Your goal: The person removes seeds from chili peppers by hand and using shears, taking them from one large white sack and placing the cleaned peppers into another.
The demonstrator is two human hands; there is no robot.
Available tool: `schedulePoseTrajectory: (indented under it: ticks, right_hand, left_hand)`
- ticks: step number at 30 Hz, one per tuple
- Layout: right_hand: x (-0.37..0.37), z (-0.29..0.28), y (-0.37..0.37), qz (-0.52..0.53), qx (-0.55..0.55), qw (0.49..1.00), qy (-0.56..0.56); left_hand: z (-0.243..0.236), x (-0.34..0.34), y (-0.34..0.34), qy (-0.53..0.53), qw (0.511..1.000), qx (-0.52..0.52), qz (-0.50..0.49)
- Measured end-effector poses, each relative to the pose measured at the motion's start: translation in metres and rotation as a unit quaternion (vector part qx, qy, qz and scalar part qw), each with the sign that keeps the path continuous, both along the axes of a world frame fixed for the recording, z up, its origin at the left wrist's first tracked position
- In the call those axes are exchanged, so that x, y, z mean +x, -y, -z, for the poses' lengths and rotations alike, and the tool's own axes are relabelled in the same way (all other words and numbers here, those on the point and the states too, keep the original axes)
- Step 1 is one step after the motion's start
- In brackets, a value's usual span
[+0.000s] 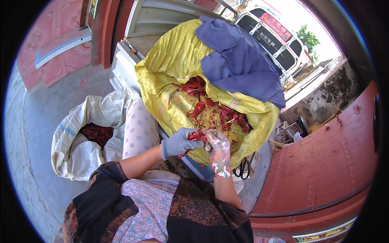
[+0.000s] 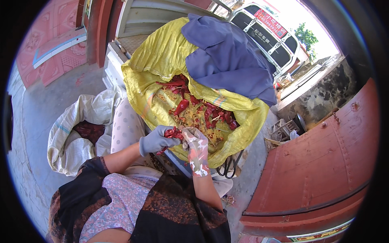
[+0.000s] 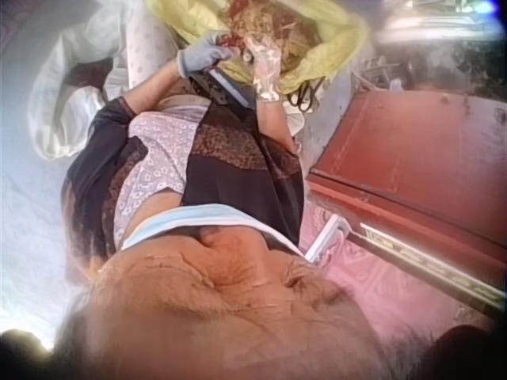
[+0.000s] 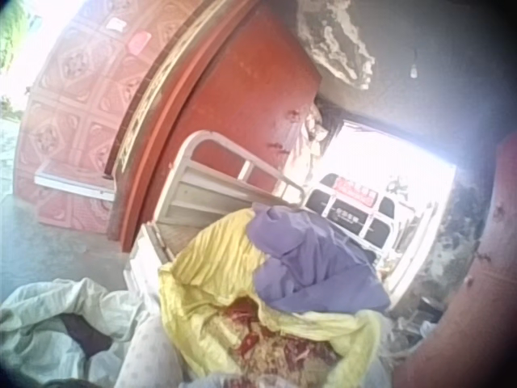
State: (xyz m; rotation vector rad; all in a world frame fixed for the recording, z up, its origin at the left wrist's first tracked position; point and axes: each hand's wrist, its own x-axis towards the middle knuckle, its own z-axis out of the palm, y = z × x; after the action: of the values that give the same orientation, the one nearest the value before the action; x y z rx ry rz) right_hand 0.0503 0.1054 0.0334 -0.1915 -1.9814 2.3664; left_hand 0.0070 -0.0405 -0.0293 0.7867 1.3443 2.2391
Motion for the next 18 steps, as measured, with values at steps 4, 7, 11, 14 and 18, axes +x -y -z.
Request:
schedulePoseTrajectory:
  ticks: [4, 7, 11, 14, 18]
  right_hand:
    - [0.001, 0.000, -0.003, -0.045, -0.124, 0.990, 0.049]
    - [0.000, -0.001, -0.002, -0.040, -0.119, 0.991, 0.038]
    - [-0.005, 0.006, -0.001, 0.014, 0.022, 0.997, -0.068]
    - [-0.005, 0.012, -0.005, 0.009, 0.119, 0.983, -0.142]
    - [0.002, 0.008, -0.004, 0.020, 0.284, 0.939, -0.194]
  left_hand:
    - [-0.007, 0.003, 0.001, -0.041, 0.999, 0.010, -0.019]
    - [-0.009, 0.004, 0.000, -0.042, 0.998, 0.000, -0.045]
    - [-0.004, 0.002, -0.002, -0.033, 0.999, 0.008, -0.006]
    - [-0.004, -0.002, 0.000, 0.011, 0.999, -0.052, 0.009]
    - [-0.008, 0.002, 0.001, 0.029, 0.997, -0.066, -0.002]
